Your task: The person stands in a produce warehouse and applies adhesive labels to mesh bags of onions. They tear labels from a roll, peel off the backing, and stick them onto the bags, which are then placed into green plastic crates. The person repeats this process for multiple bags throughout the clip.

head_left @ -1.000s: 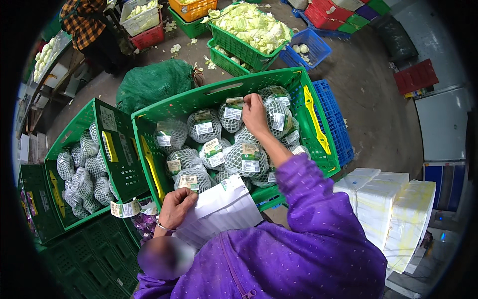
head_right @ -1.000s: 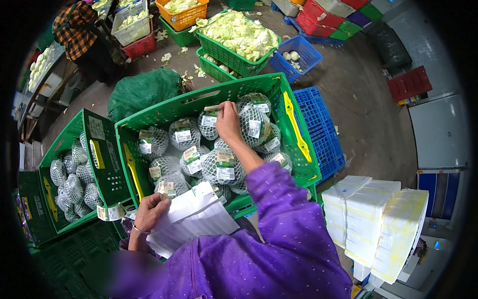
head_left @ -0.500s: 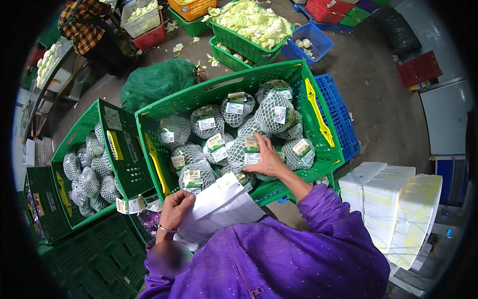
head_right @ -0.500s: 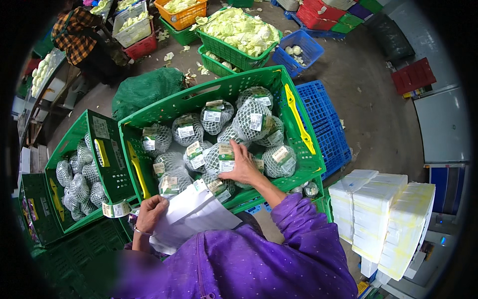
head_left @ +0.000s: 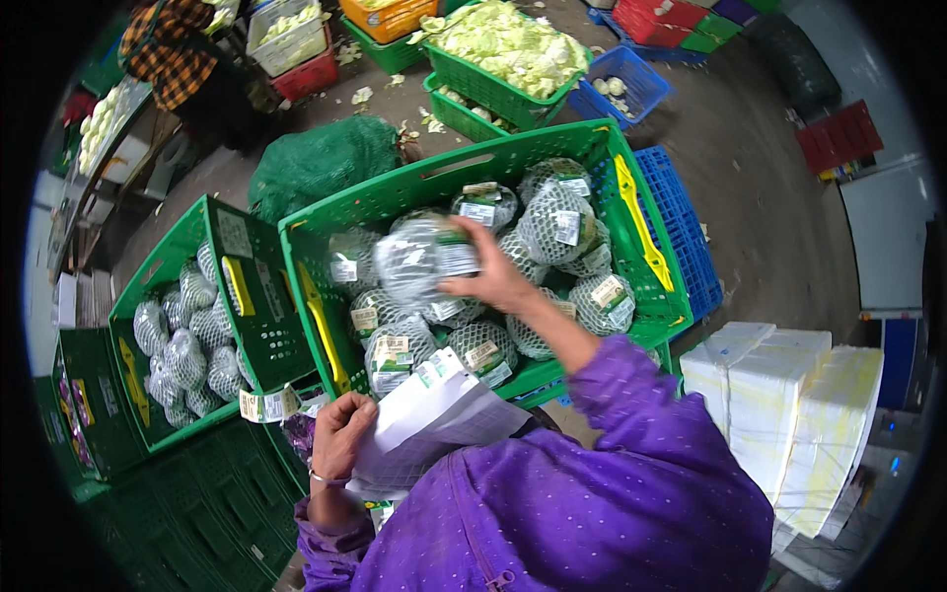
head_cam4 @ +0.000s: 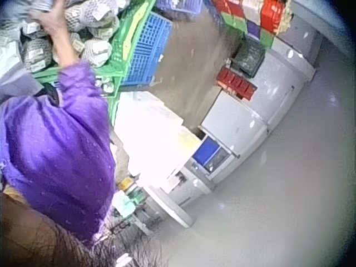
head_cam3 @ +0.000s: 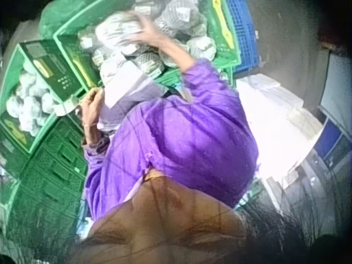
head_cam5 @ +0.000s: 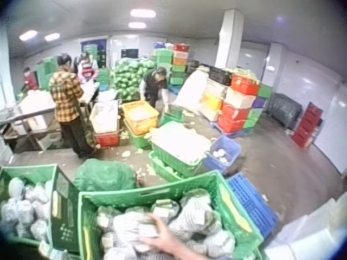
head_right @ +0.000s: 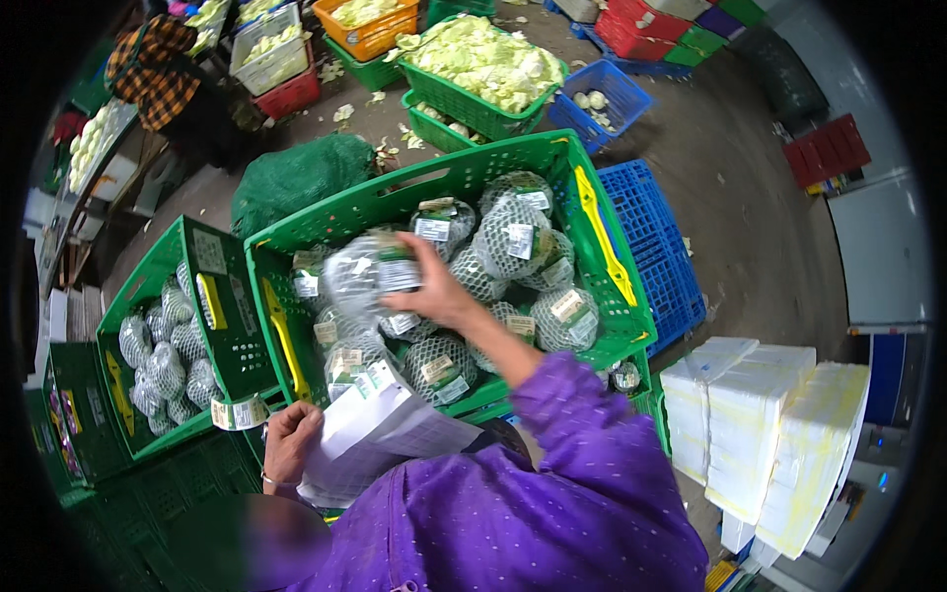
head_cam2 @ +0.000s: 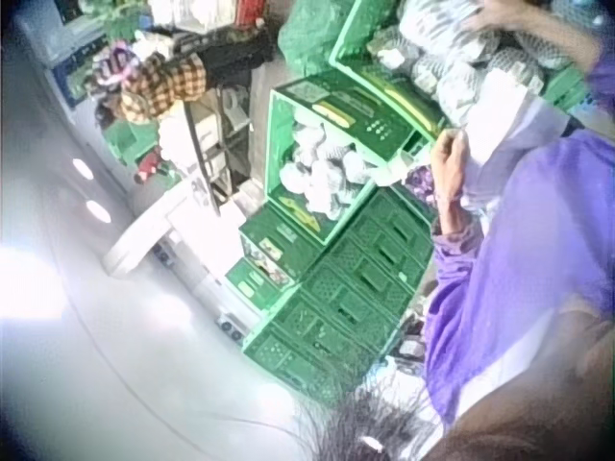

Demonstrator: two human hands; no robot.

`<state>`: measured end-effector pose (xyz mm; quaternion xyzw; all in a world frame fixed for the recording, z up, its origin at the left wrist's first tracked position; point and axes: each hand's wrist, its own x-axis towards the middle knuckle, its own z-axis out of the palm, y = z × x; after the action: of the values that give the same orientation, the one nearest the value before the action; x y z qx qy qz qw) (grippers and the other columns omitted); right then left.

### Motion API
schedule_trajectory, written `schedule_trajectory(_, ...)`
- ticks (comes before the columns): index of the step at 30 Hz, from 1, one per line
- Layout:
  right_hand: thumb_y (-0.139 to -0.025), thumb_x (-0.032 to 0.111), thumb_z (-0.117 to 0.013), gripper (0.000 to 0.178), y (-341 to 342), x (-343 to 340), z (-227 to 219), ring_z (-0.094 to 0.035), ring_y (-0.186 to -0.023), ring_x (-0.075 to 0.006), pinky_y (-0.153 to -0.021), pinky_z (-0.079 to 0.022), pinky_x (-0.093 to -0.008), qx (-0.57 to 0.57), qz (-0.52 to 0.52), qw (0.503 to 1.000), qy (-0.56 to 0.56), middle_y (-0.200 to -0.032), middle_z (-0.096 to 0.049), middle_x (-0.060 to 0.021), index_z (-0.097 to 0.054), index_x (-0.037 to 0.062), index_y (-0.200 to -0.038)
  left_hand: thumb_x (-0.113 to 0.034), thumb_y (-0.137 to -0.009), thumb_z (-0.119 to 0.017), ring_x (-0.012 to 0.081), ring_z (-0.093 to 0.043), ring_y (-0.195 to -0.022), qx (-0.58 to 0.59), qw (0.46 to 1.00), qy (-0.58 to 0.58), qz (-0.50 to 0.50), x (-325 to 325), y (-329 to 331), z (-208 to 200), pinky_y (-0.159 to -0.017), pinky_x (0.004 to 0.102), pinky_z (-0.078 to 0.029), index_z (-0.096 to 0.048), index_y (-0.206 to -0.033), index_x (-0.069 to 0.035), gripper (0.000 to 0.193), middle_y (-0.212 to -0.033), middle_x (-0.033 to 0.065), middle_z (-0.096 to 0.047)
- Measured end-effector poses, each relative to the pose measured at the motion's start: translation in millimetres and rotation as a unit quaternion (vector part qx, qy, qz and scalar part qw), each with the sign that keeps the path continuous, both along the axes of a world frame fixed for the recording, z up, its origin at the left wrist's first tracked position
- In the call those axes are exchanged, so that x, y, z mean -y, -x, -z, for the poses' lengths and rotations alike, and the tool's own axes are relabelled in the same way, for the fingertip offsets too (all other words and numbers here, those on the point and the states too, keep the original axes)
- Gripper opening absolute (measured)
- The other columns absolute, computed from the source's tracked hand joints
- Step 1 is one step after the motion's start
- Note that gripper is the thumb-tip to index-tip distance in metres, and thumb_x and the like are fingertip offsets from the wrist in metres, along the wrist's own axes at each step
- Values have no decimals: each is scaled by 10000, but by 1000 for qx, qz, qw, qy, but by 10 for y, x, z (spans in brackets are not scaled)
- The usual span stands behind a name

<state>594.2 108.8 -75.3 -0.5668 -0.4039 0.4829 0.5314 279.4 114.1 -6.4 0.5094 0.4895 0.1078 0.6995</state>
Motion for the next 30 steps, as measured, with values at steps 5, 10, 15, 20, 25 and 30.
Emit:
schedule_trajectory(5,-626,436,-746,907,568,-322,637,-200,-1309,-419,-1031,-249,-589,477,-16,878,-42,-1360,-251,-206,-286,202,-1372,-172,-874,-628,18,-442,-646,-6,998,-54,-13,-63,-85,-66,-587,174,-350,-605,-850,-10,165,-722,-66,-538)
schedule_trajectory(10,-707,445,-704,866,398,-172,443,-282,-1298,-340,-1045,-264,-505,346,-43,937,4,-1405,-278,-199,-288,156,-1408,-126,-881,-597,42,-448,-672,-45,987,-153,19,-188,-275,-30,-605,189,-379,-598,-869,18,145,-726,-45,-539)
schedule_trajectory(15,-870,252,-623,440,64,429,-161,-542,-983,-123,-855,-430,-253,-178,-95,976,82,-1089,-585,-65,-501,15,-1219,-136,-871,-601,83,-453,-590,-77,958,-269,70,-302,-473,142,-545,238,-392,-599,-858,19,155,-630,38,-529)
schedule_trajectory(20,-787,107,-680,194,186,872,-94,-520,-732,-45,-617,-450,-242,-28,82,996,16,-775,-607,-8,-623,19,-951,-127,-850,-599,174,-581,-720,-54,939,-294,170,-287,-940,68,-689,281,-463,-598,-939,25,176,-776,121,-621)
schedule_trajectory(25,-753,153,-678,194,334,724,99,-419,-566,-81,-504,-364,-302,94,33,994,-51,-578,-496,-37,-570,-9,-745,-129,-851,-582,146,-509,-667,5,933,-313,176,-385,-969,489,-637,290,-424,-595,-879,46,178,-734,87,-594)
schedule_trajectory(30,-755,158,-676,236,61,1112,-124,-405,-542,-96,-485,-332,-309,34,69,995,-64,-559,-472,-27,-526,-16,-698,-232,-897,-579,174,-449,-628,-29,904,-288,315,-243,-1355,147,-626,326,-431,-582,-806,51,298,-677,98,-568)
